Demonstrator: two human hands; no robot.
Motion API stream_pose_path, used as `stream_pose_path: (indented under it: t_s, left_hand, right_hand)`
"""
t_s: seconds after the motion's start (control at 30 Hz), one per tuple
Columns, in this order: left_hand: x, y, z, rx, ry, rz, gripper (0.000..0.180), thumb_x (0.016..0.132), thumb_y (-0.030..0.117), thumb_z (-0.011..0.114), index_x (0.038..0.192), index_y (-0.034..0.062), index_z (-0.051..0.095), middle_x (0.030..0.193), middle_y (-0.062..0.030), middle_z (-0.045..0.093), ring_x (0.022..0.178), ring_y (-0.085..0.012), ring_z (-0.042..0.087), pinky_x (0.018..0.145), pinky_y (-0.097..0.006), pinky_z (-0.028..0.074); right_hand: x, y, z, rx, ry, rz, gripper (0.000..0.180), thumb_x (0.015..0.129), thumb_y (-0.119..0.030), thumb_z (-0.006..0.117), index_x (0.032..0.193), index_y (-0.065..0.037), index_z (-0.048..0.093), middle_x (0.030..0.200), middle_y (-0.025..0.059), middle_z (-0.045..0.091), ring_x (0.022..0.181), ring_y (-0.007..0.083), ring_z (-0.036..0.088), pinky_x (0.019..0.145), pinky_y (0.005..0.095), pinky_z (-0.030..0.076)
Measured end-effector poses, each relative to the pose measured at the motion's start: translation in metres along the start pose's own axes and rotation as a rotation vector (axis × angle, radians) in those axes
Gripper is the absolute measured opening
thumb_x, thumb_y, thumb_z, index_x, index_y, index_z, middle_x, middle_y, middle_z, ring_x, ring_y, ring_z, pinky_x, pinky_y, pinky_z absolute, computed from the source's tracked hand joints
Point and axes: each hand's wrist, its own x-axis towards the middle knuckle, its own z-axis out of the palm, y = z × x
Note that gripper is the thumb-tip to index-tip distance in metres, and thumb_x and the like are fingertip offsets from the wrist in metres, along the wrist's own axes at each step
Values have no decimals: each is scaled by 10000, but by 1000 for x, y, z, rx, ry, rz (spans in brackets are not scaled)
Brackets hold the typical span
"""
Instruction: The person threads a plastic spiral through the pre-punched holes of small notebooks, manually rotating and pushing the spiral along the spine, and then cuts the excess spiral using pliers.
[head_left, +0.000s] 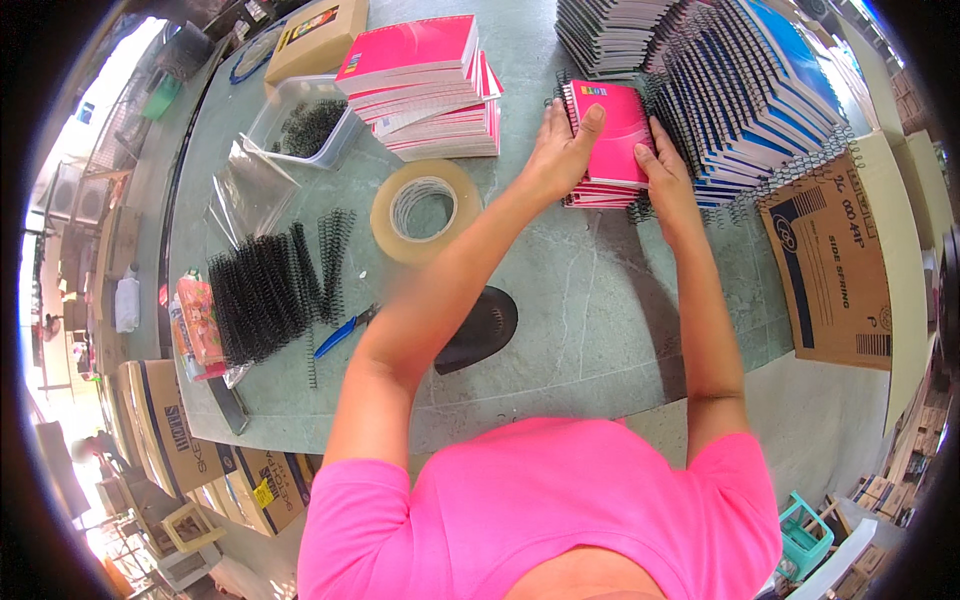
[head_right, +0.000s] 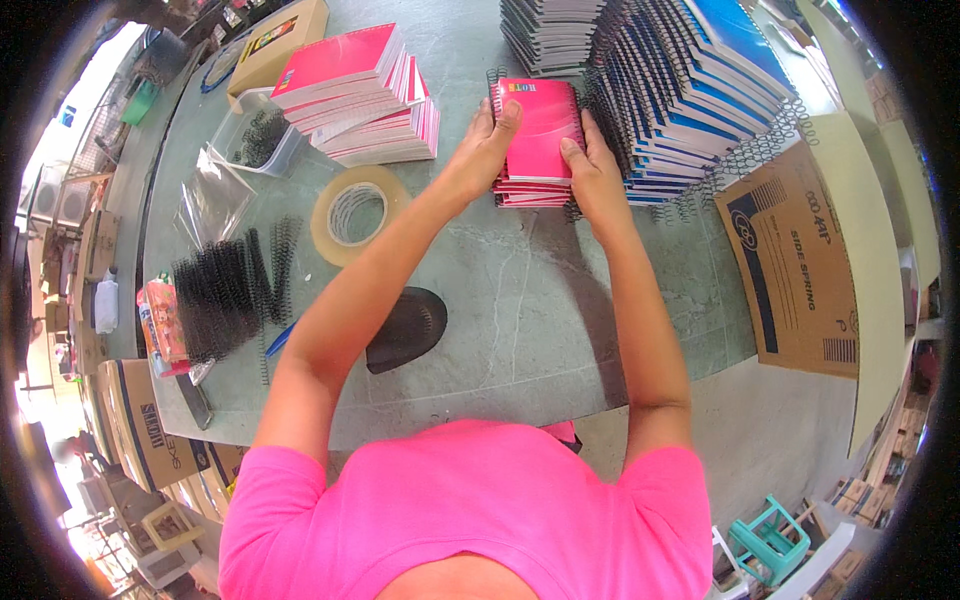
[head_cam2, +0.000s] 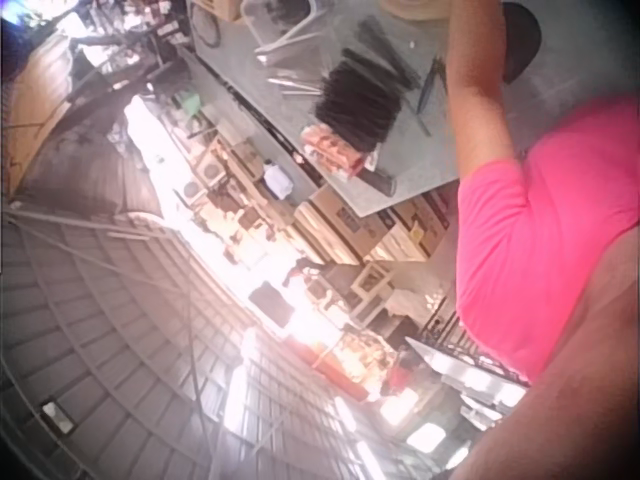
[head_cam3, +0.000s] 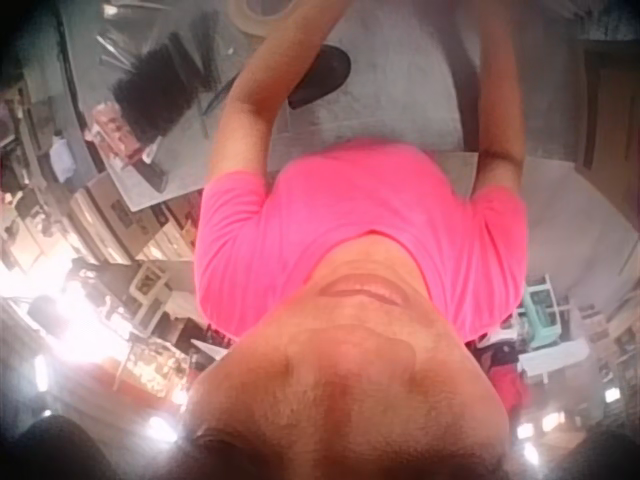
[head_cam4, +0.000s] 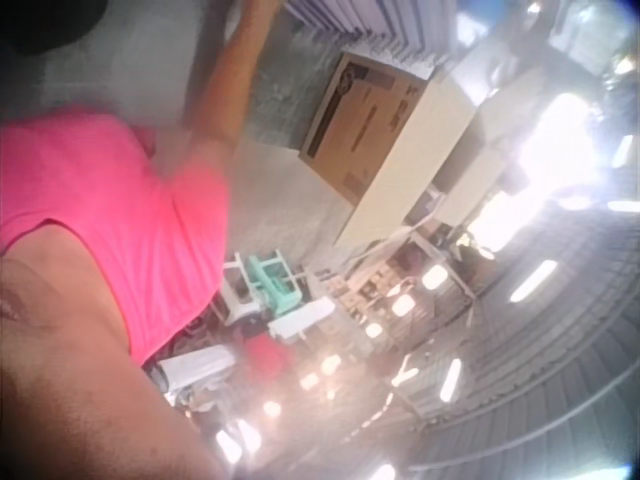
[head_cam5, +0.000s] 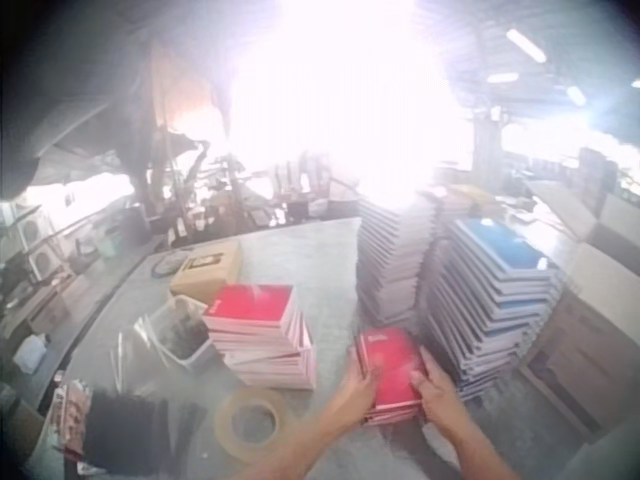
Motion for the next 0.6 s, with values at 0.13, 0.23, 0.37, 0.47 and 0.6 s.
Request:
stream_pose_path:
  t_s: [0.13, 0.23, 0.37, 0.47, 0.6]
  left_hand:
    - [-20, 43, -51, 424, 282, 587, 641, 849, 456, 588, 1330, 66, 424, 1346, -236, 392, 1271, -358, 355, 1061, -393, 257]
    - [-12, 62, -134, 837, 473, 861, 331, 838, 238, 642, 1124, 75, 605, 1148, -131, 568, 1094, -258, 503, 927, -374, 384]
    - [-8, 61, -195, 943, 410, 758, 297, 771, 218, 644, 999, 27, 638, 1011, -150, 621, 999, -315, 543, 865, -416, 416]
    - [1, 51, -211, 1074, 421, 879, 287, 769, 212, 642, 995, 36, 641, 1001, -149, 621, 961, -320, 541, 852, -418, 420]
    - [-2, 41, -196, 1050, 328, 844, 251, 782, 169, 601, 999, 49, 638, 944, -135, 637, 948, -297, 552, 844, -399, 432]
  right_hand:
    - [-12, -30, -7, -455, 134, -436, 498, 869, -169, 540, 1309, 25, 411, 1342, 218, 426, 1263, 288, 403, 1045, 346, 291]
    - [-56, -108, 5, -14, -15, -549, 337, 823, -111, 602, 1136, 11, 575, 1154, 170, 577, 1049, 289, 558, 903, 333, 433]
    - [-118, -177, 64, 1205, -378, -661, 96, 854, -93, 589, 851, -6, 631, 881, 120, 629, 690, 183, 590, 618, 261, 501]
    - [-160, -213, 70, 1884, -463, -494, 141, 864, -38, 568, 733, -18, 614, 775, 130, 614, 570, 148, 553, 500, 223, 448]
    - [-185, -241, 44, 1683, -367, -64, 149, 818, 62, 530, 673, 26, 531, 602, 116, 537, 404, 106, 406, 346, 204, 271]
